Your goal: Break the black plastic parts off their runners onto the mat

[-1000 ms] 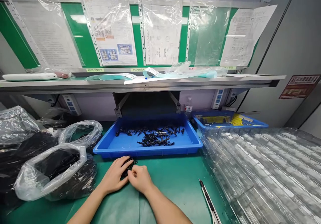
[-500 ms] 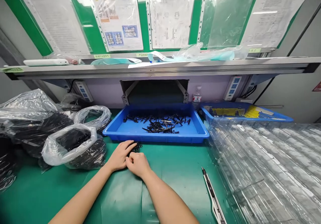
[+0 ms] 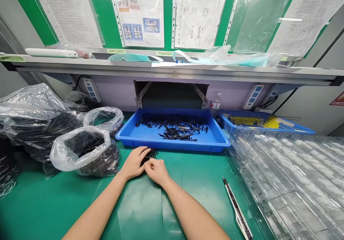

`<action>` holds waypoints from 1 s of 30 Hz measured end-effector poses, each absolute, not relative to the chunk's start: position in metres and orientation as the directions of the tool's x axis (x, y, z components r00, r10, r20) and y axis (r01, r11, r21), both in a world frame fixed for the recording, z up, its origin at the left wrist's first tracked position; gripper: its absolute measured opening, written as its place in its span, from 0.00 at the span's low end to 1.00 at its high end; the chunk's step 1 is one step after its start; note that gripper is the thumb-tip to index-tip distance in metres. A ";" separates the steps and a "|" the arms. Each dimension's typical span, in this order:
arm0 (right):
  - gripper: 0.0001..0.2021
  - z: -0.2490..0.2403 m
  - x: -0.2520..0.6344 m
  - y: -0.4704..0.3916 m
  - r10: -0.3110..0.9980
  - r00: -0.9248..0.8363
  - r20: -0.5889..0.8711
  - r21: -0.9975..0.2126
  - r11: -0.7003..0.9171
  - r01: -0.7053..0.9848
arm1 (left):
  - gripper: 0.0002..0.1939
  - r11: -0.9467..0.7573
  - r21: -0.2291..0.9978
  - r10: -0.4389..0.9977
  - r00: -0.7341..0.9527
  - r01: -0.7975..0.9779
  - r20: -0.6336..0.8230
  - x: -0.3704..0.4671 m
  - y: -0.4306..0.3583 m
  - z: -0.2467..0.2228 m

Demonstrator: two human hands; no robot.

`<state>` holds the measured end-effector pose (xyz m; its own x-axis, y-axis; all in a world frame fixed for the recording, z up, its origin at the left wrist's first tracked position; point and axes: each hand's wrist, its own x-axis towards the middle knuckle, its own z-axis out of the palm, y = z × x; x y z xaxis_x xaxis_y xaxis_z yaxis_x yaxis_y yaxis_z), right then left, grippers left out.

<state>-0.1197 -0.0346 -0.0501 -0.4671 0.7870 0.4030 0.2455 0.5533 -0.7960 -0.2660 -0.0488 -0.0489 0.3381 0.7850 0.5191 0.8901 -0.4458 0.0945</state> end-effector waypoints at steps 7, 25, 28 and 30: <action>0.16 -0.050 -0.118 -0.034 0.797 -0.429 0.426 -0.787 0.560 0.259 | 0.21 -0.452 0.068 0.760 0.345 0.889 0.550 -0.265 -0.048 -0.049; 0.16 -0.007 -0.113 -0.013 0.621 -0.600 0.505 -0.636 0.737 0.228 | 0.17 -0.394 -0.084 0.595 0.324 0.915 0.736 -0.269 -0.047 -0.035; 0.18 0.039 -0.097 0.031 0.649 -0.584 0.487 -0.590 0.738 0.328 | 0.16 -0.242 0.122 0.684 0.080 0.963 0.725 -0.279 -0.004 -0.006; 0.18 0.066 -0.083 0.074 0.718 -0.530 0.451 -0.559 0.690 0.459 | 0.15 -0.148 0.213 0.750 -0.031 0.966 0.661 -0.290 0.043 0.014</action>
<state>-0.0835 0.0744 0.0656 -0.5303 0.7180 0.4509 0.4590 0.6902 -0.5594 -0.2896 0.0427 0.0136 -0.0312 0.7498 0.6609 0.9657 -0.1479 0.2134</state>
